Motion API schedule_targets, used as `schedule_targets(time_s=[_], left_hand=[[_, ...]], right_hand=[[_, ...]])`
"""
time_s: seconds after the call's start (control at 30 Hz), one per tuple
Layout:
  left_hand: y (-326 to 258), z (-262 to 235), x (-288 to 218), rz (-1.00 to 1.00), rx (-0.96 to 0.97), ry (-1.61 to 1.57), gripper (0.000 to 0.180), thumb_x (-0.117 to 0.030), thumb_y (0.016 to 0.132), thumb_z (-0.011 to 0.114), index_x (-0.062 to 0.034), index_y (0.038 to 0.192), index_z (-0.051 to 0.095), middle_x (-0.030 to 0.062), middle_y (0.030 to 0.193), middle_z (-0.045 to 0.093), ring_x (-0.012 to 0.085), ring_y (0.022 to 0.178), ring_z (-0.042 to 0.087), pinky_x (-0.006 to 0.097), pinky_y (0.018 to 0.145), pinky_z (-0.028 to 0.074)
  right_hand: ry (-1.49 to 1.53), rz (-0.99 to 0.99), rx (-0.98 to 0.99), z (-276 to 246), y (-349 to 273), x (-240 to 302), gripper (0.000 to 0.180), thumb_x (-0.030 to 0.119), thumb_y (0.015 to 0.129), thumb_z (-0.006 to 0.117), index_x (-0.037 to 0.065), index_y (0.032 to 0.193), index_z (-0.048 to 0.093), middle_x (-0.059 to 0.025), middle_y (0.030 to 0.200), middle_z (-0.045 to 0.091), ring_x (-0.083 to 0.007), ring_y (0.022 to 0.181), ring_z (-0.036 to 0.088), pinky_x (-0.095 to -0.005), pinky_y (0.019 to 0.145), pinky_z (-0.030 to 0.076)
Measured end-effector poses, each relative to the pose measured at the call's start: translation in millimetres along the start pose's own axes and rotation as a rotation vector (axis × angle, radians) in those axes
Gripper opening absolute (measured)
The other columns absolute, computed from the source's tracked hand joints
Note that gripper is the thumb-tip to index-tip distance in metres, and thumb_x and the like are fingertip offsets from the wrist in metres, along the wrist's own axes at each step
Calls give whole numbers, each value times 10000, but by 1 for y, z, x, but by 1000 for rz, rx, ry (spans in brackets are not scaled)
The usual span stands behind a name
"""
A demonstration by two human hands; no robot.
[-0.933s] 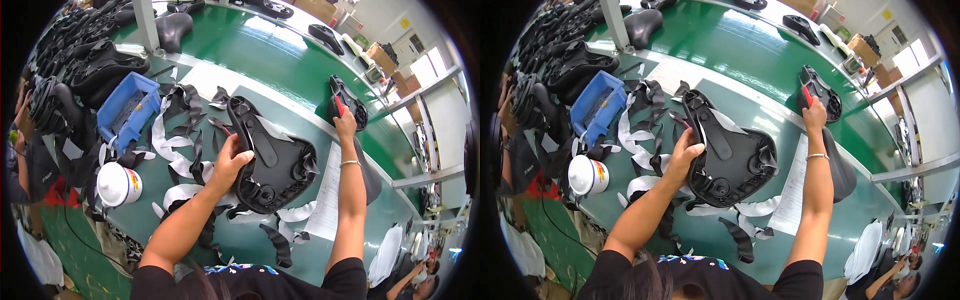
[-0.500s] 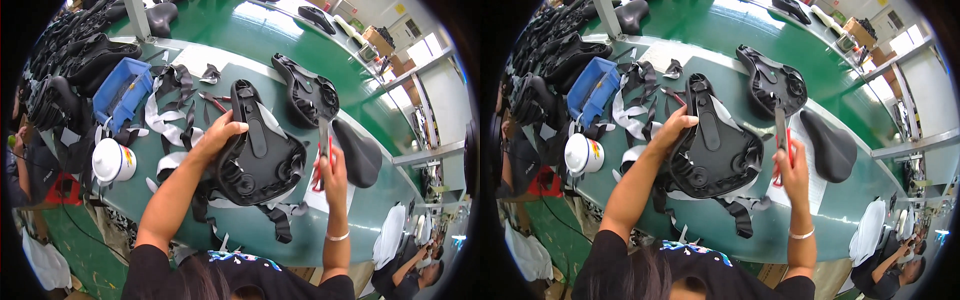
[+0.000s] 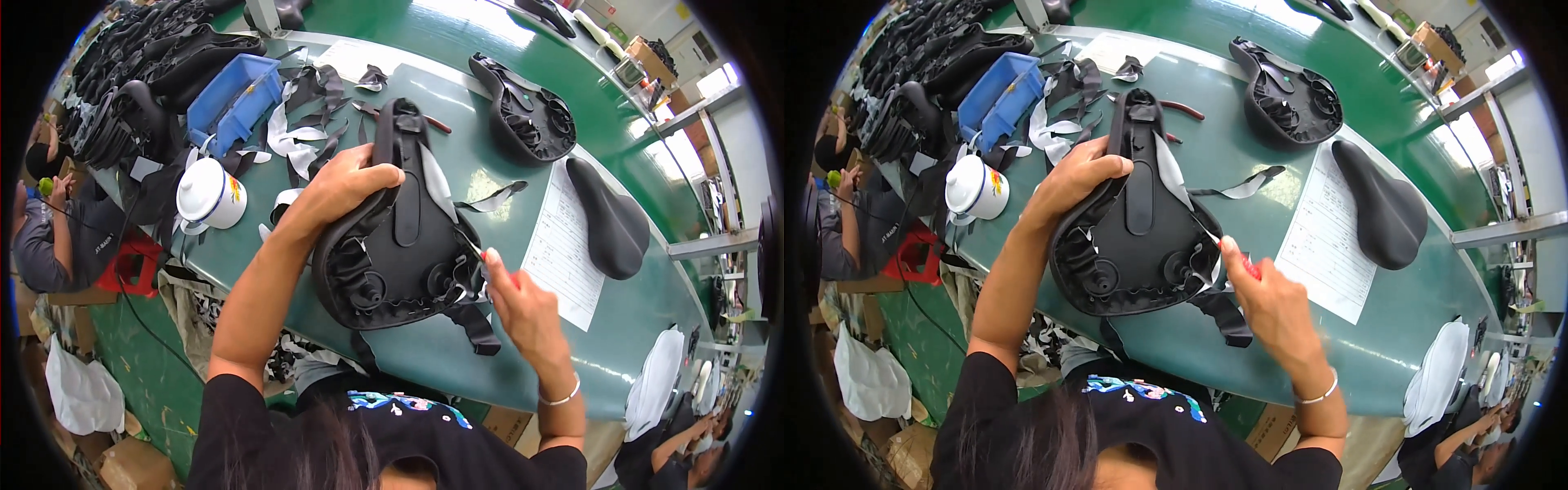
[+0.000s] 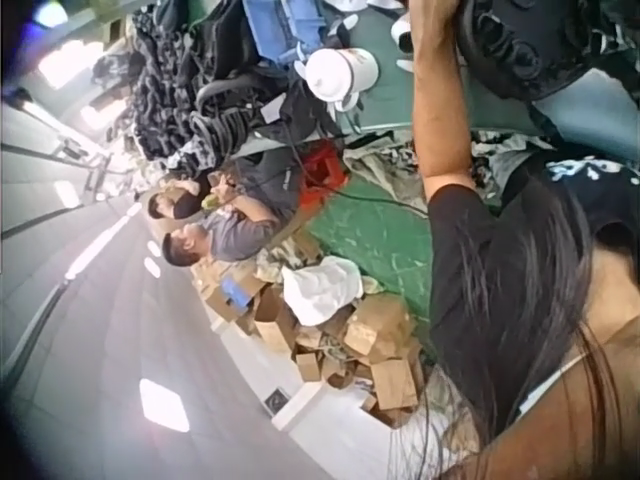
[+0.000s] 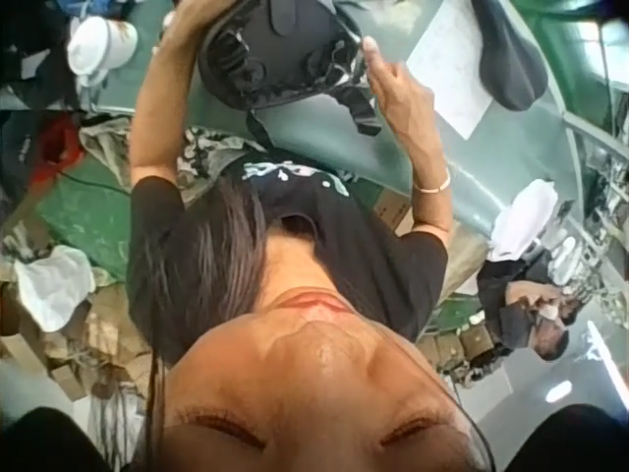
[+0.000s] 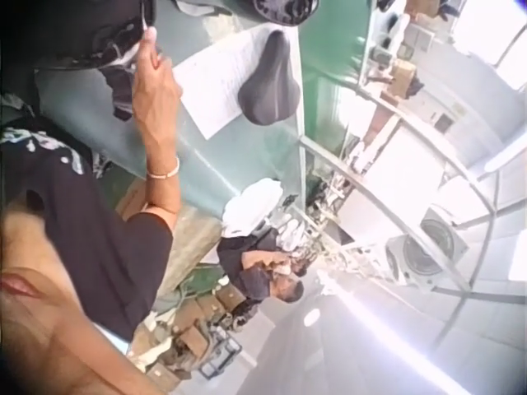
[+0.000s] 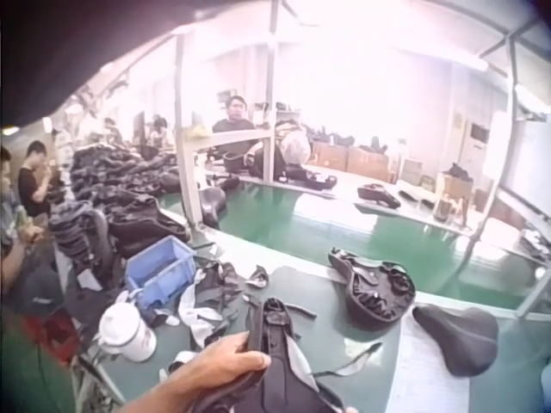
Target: Trimming excess fabric/leather from the underside of bike seats using a utility knife.
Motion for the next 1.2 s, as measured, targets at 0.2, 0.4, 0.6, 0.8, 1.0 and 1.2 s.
schedule_targets(time_s=[0.2, 0.4, 0.6, 0.8, 1.0, 1.2], left_hand=[[-54, -5, 12, 79, -292, -177, 360, -267, 772, 626, 20, 981, 570, 38, 820, 574, 92, 704, 533, 230, 634, 444], [-107, 2, 36, 91, -486, -391, 328, -208, 813, 602, 7, 1050, 530, 19, 851, 526, 72, 714, 499, 223, 632, 441], [-130, 9, 55, 158, -579, -450, 345, -188, 827, 584, -1, 1103, 495, 9, 875, 488, 73, 731, 447, 221, 650, 412], [-173, -12, 64, 304, -1110, 528, 549, -141, 750, 665, -5, 1231, 441, 123, 1059, 519, 244, 995, 483, 396, 955, 364], [-91, 82, -21, 755, -186, 1080, 259, -282, 711, 674, -102, 886, 610, 55, 885, 577, 231, 905, 535, 382, 747, 351], [-53, 71, 6, 663, -39, 858, 196, -214, 746, 665, -83, 689, 529, 37, 654, 510, 236, 704, 505, 365, 678, 332]], right_hand=[[265, 380, 9, 36, -51, 40, 710, 61, 825, 653, 125, 1443, 309, -157, 818, 592, -355, 623, 576, -414, 540, 456], [642, 479, -32, 34, -82, 56, 602, 67, 868, 612, 93, 1404, 338, -231, 1121, 620, -355, 936, 651, -393, 760, 499], [706, 438, -327, 6, 11, 36, 583, 148, 810, 698, 71, 1328, 441, -144, 1043, 643, -239, 821, 633, -297, 774, 495], [1323, 622, -425, 22, 26, -35, 420, 44, 792, 637, 35, 1186, 491, -8, 747, 526, -53, 542, 485, -196, 479, 404], [1212, 475, -179, 0, 40, 48, 485, 64, 816, 663, 35, 1247, 443, -5, 786, 541, -69, 583, 523, -200, 512, 425], [712, 367, -198, 0, -27, -4, 599, 65, 830, 650, 78, 1376, 405, -79, 805, 621, -121, 563, 545, -268, 521, 442]])
Point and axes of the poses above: each hand's wrist, its own y-axis towards the middle knuckle, its own z-axis out of the palm, x = y × z, the point moved 6 cm from there along y, towards the middle knuckle
